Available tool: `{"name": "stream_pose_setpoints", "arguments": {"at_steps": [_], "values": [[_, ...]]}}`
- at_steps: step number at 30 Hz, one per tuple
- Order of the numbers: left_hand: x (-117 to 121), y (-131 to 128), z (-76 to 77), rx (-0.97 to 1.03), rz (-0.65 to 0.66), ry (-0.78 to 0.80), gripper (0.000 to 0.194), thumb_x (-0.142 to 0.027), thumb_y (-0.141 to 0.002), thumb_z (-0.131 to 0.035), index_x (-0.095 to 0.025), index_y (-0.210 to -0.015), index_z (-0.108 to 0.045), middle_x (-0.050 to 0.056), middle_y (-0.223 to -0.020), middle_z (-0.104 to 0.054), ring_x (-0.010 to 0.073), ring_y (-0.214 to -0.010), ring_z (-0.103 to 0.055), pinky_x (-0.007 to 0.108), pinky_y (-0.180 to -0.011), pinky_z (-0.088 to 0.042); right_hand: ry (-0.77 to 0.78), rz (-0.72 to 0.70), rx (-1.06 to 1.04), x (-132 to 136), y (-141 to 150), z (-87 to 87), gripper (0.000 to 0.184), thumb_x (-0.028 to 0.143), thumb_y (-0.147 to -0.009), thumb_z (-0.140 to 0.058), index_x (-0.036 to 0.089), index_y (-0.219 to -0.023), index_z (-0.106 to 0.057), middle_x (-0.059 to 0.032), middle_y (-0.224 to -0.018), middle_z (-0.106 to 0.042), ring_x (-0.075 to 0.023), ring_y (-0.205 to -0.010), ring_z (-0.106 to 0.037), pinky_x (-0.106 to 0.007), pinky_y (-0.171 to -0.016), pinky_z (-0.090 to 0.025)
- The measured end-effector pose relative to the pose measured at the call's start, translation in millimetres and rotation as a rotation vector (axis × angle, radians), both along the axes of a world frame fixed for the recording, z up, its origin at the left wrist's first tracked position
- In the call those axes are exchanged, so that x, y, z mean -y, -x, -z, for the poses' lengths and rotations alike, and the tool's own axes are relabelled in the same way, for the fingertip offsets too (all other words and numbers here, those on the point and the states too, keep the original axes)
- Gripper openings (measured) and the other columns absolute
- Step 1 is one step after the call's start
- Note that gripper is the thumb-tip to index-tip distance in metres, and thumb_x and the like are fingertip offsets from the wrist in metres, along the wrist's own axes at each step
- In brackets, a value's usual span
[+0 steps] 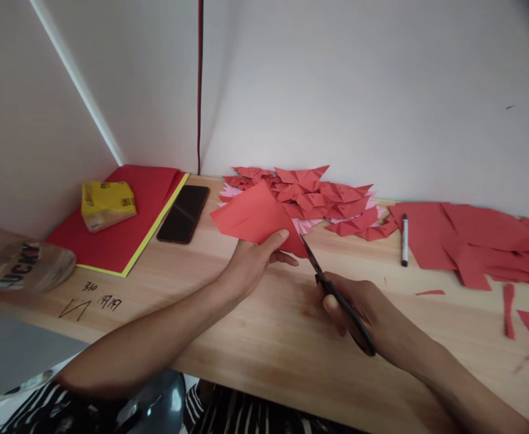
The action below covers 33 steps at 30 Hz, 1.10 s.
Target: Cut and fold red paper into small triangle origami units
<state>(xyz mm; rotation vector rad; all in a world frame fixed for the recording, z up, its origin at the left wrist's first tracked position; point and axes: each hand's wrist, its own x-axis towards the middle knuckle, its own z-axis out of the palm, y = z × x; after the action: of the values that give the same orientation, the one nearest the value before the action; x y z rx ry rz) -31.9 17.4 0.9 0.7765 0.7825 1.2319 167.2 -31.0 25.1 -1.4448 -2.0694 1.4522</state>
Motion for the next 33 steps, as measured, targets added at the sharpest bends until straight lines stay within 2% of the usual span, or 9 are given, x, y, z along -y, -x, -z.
{"name": "stream_pose_setpoints", "arguments": {"at_steps": [13, 19, 27, 33], "values": [[2, -5, 4.4, -0.017, -0.015, 0.037, 0.024, -0.029, -0.074, -0.074, -0.016, -0.09, -0.063, 0.002, -0.083, -0.066, 0.0153, -0.066, -0.065, 0.031, -0.059, -0.058, -0.064, 0.044, 0.021, 1, 5, 0.5, 0.052, 0.069, -0.088, -0.038, 0.02, -0.072, -0.045, 0.0005, -0.057, -0.051, -0.0132, -0.051, -0.046, -0.026, -0.049, -0.033], [3, -5, 3.5, -0.003, -0.016, 0.051, 0.023, -0.028, -0.073, -0.075, -0.015, -0.089, -0.063, 0.002, -0.081, -0.066, 0.0153, -0.065, -0.065, 0.032, -0.058, -0.058, -0.077, 0.07, 0.007, 2, 2, 5.1, 0.048, 0.064, -0.09, -0.041, 0.021, -0.07, -0.045, 0.0014, -0.054, -0.052, -0.0131, -0.049, -0.047, -0.026, -0.05, -0.034], [1, -4, 7.7, 0.028, 0.011, 0.041, 0.025, -0.027, -0.075, -0.074, -0.016, -0.094, -0.063, 0.003, -0.087, -0.067, 0.0159, -0.069, -0.066, 0.032, -0.059, -0.059, 0.018, 0.138, -0.06, 4, 1, 13.8, 0.04, 0.055, -0.093, -0.045, 0.02, -0.074, -0.05, 0.0044, -0.049, -0.05, -0.0121, -0.044, -0.048, -0.024, -0.045, -0.036], [2, -3, 2.7, 0.037, 0.035, 0.069, 0.025, -0.027, -0.073, -0.076, -0.013, -0.089, -0.063, 0.003, -0.081, -0.067, 0.0152, -0.065, -0.066, 0.029, -0.058, -0.058, 0.051, 0.165, -0.058, 5, 0, 19.1, 0.037, 0.05, -0.094, -0.045, 0.02, -0.074, -0.051, 0.0049, -0.047, -0.051, -0.0116, -0.043, -0.049, -0.022, -0.044, -0.036]]}}
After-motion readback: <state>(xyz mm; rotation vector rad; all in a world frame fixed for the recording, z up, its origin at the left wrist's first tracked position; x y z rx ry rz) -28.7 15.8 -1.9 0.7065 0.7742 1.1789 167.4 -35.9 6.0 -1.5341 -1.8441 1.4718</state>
